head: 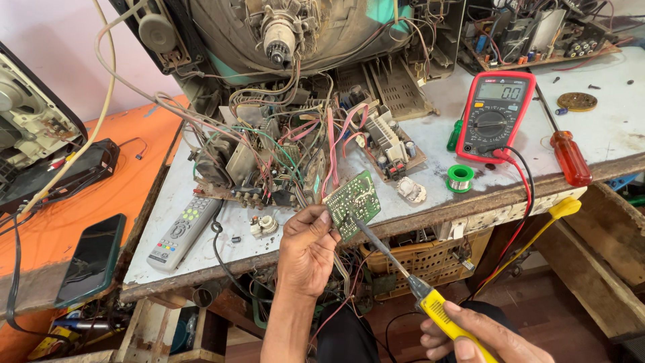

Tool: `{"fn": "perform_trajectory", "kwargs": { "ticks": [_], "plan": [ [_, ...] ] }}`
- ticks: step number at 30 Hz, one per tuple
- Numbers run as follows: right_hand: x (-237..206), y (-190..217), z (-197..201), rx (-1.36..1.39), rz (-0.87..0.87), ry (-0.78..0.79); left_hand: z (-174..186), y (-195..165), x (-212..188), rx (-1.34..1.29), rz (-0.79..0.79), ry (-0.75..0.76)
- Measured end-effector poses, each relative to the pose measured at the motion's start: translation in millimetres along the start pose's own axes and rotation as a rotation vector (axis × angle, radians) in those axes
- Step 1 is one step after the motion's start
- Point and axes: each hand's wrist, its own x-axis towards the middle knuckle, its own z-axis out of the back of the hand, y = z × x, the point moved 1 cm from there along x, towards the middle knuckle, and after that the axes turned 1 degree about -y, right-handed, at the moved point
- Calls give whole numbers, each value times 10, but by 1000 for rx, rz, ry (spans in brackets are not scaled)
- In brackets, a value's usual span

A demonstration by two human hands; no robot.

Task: The person repairs small circuit boards at a cluttered workbench. They hold a green circuit board in one hand and a soldering iron in the other, applying solder to board joints, handling small electronic components, and working on a white connector part with the iron. A multimeter, solder spool, and screwdriver sit on the bench.

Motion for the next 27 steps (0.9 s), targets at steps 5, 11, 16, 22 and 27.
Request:
{"fn": "perform_trajectory", "kwargs": {
  "ticks": [5,11,16,22,27],
  "plan": [
    [-7,36,-59,-70,-34,-53,28,18,16,-13,-7,-2],
    [80,131,-131,-86,26,-62,36,16,13,-22,-4,10],
    [179,221,-140,261,-46,-147,24,0,4,4,1,0],
    [352,170,-37,645,-88,27,48,1,11,13,6,-5],
    [374,119,40,695,-109,85,77,14,-13,23,8,-23]
  ]
}}
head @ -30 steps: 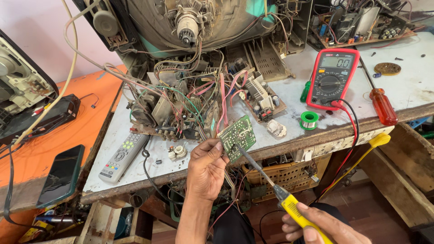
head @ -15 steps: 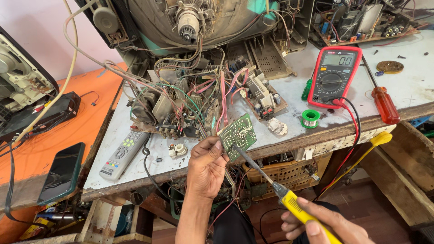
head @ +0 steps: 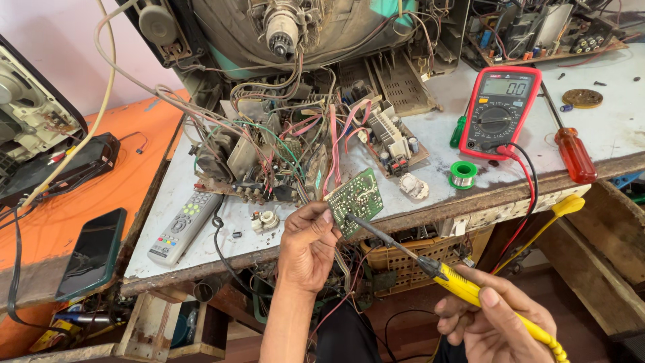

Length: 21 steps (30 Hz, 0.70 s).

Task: The person repairs small circuit boards at a cluttered workbench. They hold a green circuit board in one hand and a soldering iron in the other, applying solder to board joints, handling small electronic components, and working on a white connector part with the iron. A multimeter, solder spool, and screwdriver sit on the bench.

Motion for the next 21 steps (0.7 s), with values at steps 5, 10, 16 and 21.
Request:
{"fn": "perform_trajectory", "kwargs": {
  "ticks": [5,10,16,21],
  "plan": [
    [-8,34,-46,-123,65,-48,-56,-8,-4,32,-33,7],
    [7,49,-118,-237,98,-116,-118,-20,-18,109,-38,-61],
    [-23,88,-231,-333,142,-160,-219,71,-43,146,-163,3],
    [-42,106,-335,-446,156,-232,-268,147,-40,211,-253,-7]
  ]
}}
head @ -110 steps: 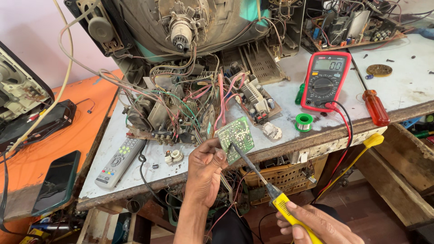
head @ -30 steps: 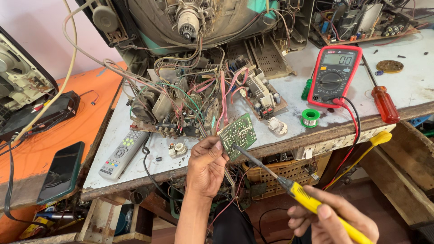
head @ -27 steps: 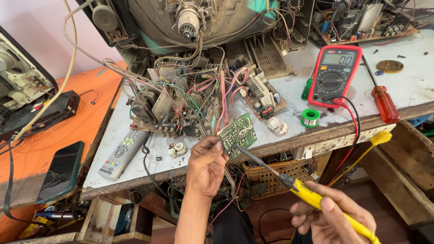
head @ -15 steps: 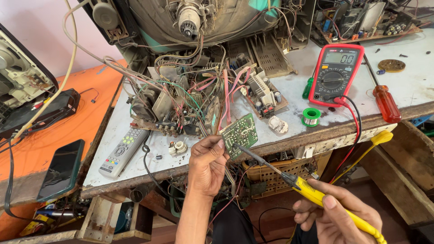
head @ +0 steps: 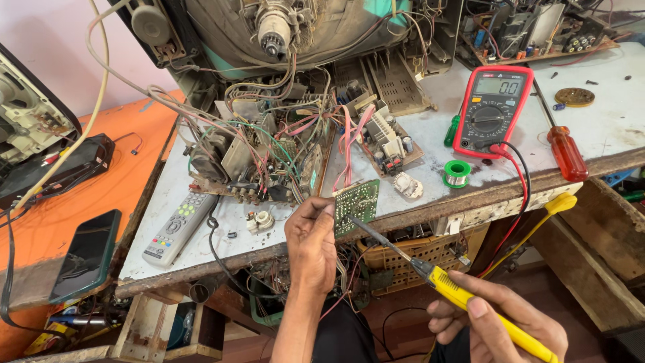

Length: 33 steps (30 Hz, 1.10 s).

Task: The person repairs small circuit boards at a cluttered workbench. They hold a green circuit board in one hand and a soldering iron in the other, applying solder to board joints, handling small electronic components, and working on a white connector part with the iron. A multimeter, solder spool, and screwdriver sit on the bench.

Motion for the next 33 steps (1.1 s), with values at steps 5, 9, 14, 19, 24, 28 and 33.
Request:
{"fn": "perform_trajectory", "kwargs": {
  "ticks": [5,9,14,19,24,28,33],
  "plan": [
    [-18,10,-63,-50,-9,-35,-26,5,16,-57,22,4],
    [-30,4,-77,-66,-54,-69,-42,-28,19,-61,42,-2],
    [-43,-16,-55,-76,-50,-66,-71,-65,20,-18,77,-23],
    [-5,-81,23,1,-54,-70,-113,-85,17,-3,105,-23],
    [56,-152,66,215,-16,61,-126,-87,18,31,117,-24],
    [3,-127,61,135,7,6,-106,-71,31,35,128,-37],
    [-24,-60,22,89,-5,-19,-75,-32,40,68,148,-98]
  ]
}}
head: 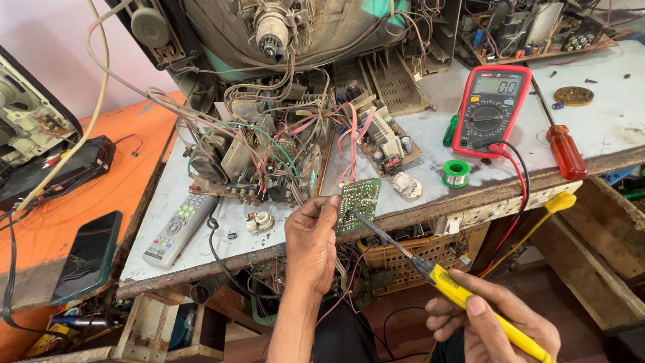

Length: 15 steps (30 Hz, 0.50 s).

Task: The person repairs small circuit boards at a cluttered workbench. They hold a green circuit board in one hand and a soldering iron in the other, applying solder to board joints, handling small electronic components, and working on a white connector part with the iron. A multimeter, solder spool, and screwdriver sit on the bench.

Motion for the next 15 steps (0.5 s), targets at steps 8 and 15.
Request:
{"fn": "perform_trajectory", "kwargs": {
  "ticks": [8,15],
  "plan": [
    [-14,18,-2,-69,-31,-34,-61,-26,-16,63,-1,6],
    [-21,50,-47,-158,-56,-90,-59,-8,-6,114,-9,4]
  ]
}}
